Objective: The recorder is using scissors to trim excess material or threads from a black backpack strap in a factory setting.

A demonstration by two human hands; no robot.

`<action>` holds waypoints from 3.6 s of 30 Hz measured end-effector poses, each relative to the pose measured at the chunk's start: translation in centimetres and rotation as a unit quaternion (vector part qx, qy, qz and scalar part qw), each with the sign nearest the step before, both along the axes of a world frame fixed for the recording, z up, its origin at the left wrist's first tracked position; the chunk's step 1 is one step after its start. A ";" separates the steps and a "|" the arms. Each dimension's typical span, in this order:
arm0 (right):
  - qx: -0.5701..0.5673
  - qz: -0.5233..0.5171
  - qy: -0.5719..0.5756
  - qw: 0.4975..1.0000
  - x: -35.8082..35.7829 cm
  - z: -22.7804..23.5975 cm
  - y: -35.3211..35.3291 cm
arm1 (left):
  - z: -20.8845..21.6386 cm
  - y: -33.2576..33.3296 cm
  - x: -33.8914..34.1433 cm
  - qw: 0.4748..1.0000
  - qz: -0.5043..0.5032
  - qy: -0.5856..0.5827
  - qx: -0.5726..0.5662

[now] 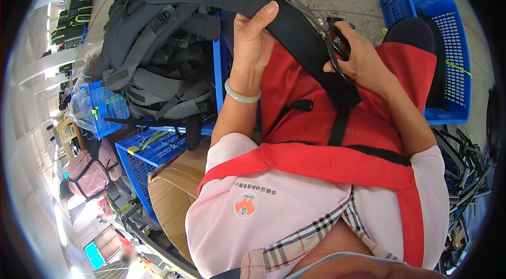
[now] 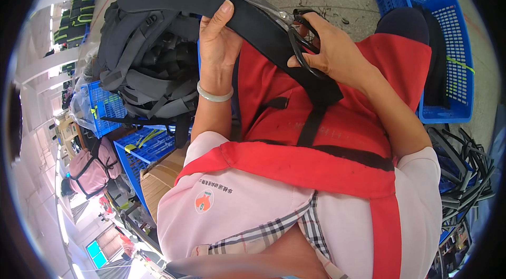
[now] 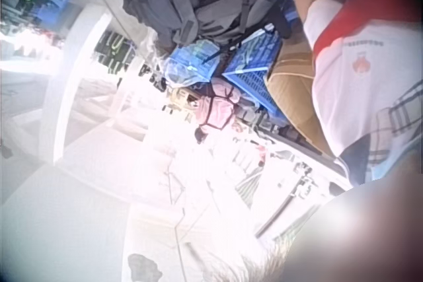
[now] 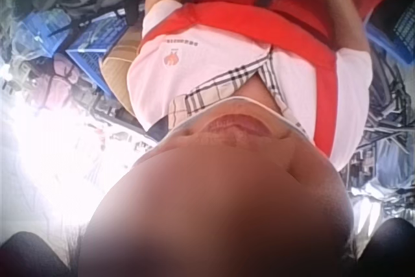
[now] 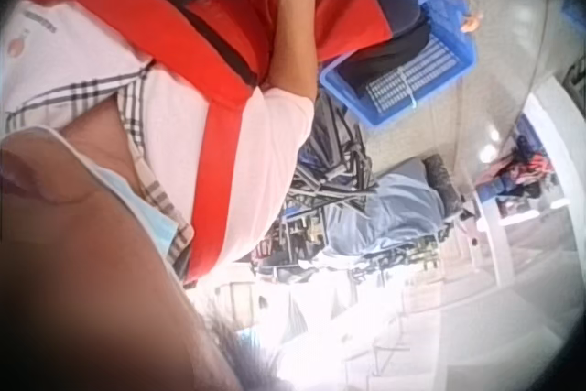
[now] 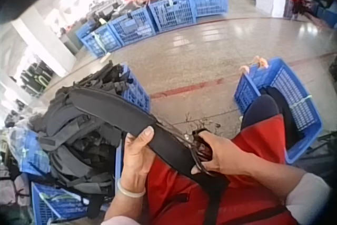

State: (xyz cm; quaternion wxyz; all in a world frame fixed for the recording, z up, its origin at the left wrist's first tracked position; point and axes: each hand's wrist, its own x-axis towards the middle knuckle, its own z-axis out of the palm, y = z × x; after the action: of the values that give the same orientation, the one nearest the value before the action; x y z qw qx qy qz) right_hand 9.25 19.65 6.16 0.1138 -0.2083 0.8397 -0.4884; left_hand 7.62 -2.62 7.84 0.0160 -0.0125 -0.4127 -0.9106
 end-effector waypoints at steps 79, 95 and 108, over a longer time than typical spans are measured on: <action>0.019 0.016 -0.008 1.000 0.0 2.1 0.1 | 0.2 1.0 0.8 0.999 -0.011 0.040 -0.015; -0.039 0.004 -0.008 0.999 -0.1 0.9 0.6 | -0.4 1.5 0.7 0.999 -0.028 0.031 -0.006; -0.015 0.013 0.006 1.000 -1.2 3.6 1.0 | 1.5 0.9 -0.4 0.998 -0.025 0.055 0.025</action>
State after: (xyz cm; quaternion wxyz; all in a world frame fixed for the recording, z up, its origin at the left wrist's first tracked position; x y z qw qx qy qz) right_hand 8.05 20.65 9.72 0.1121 -0.2239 0.8303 -0.4979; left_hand 7.27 -1.70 9.35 0.0160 -0.0728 -0.3875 -0.9188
